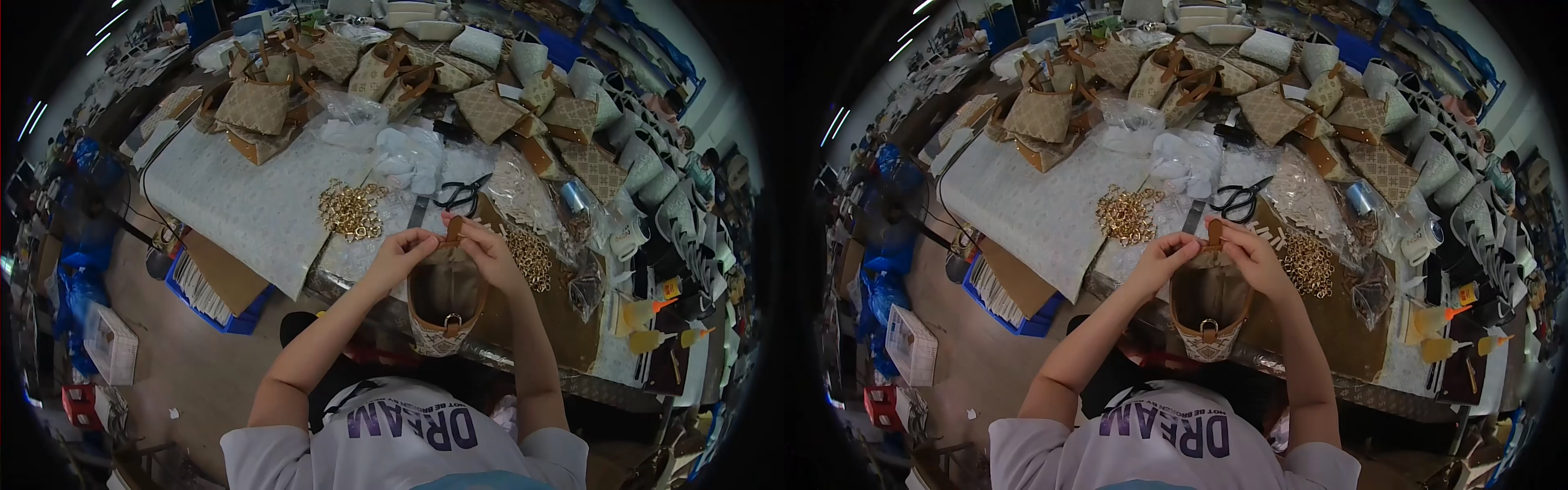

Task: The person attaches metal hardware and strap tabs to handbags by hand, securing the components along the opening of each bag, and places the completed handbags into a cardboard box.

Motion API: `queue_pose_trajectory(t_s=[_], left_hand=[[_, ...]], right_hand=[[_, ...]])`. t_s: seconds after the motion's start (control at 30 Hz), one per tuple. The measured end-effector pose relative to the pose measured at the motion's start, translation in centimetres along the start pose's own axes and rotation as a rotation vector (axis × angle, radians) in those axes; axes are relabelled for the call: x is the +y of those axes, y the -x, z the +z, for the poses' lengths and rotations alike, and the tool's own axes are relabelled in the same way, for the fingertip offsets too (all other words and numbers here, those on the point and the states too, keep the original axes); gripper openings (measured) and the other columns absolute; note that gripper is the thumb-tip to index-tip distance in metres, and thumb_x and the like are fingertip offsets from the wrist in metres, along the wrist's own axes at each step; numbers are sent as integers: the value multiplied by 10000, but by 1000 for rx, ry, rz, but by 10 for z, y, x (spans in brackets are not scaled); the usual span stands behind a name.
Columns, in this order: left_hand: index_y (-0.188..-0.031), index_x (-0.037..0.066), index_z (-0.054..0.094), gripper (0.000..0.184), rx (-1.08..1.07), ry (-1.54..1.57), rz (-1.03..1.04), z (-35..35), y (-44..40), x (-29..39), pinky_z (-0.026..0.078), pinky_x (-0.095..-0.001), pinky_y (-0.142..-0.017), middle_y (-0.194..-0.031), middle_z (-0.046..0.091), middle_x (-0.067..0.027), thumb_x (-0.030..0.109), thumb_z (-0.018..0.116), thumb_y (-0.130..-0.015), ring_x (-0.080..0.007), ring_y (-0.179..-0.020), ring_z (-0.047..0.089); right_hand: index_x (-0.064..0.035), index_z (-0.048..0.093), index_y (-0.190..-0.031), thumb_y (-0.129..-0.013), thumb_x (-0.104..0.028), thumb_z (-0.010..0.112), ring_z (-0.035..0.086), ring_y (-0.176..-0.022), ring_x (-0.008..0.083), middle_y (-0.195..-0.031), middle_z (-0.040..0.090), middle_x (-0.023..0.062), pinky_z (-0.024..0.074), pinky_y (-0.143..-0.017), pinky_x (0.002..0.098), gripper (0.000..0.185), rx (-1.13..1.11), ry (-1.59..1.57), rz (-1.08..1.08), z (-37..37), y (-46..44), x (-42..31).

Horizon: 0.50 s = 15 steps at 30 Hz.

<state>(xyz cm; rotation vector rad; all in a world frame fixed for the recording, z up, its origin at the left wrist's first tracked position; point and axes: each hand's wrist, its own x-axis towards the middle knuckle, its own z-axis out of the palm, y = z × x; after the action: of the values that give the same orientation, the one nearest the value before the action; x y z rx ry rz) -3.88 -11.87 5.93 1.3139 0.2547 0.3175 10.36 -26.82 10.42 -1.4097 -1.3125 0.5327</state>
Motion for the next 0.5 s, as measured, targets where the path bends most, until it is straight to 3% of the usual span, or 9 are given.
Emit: queue_pose_trajectory(t_s=[0.03,0.07,0.1,0.17,0.27,0.4,0.5], left_hand=[[-1026,-3,657,264,11,27,-3,-12,-8,1,467,-240,-806,-936,671,-9,241,579,-963,-99,-858,612],[-1014,-12,656,296,17,53,-9,-29,-20,-5,479,-259,-798,-930,674,-18,266,563,-972,-106,-847,622],[-983,-8,660,296,129,-310,180,-56,-41,-22,494,-311,-781,-918,688,-81,272,568,-955,-199,-815,658],[-950,3,662,247,422,-1079,199,-83,-57,-14,502,-384,-755,-912,679,-153,239,617,-894,-316,-798,651],[-939,26,665,215,325,-1389,452,-128,-92,-42,500,-446,-729,-892,664,-185,204,658,-821,-387,-804,627],[-898,47,683,193,280,-1418,152,-114,-95,-16,504,-467,-711,-892,674,-180,194,686,-773,-363,-827,646],[-904,66,701,183,338,-1469,142,-118,-106,-15,510,-468,-721,-923,669,-193,187,683,-768,-379,-811,645]], right_hand=[[16,531,-1293,-968,-15,442,534,-1196,227,-1289,569,134,420,-996,338,338,-82,8,-3,-5,-3,6],[9,511,-1310,-971,-12,438,544,-1182,217,-1276,576,129,423,-992,331,348,-67,-131,67,-6,-2,10],[1,491,-1328,-973,-10,433,555,-1167,208,-1263,583,124,427,-989,323,360,-50,-269,135,-4,-3,9],[-1,458,-1353,-969,9,422,563,-1153,191,-1254,587,115,426,-985,305,385,-11,-398,155,-2,-4,10],[3,473,-1331,-958,44,406,590,-1084,157,-1190,616,100,446,-946,279,381,135,-407,17,17,-8,15],[5,540,-1268,-951,40,435,625,-978,140,-1066,659,75,478,-887,269,336,149,-297,47,22,-8,17],[0,586,-1215,-921,11,538,637,-907,126,-1003,671,64,497,-831,259,299,224,-186,24,27,-5,15]])
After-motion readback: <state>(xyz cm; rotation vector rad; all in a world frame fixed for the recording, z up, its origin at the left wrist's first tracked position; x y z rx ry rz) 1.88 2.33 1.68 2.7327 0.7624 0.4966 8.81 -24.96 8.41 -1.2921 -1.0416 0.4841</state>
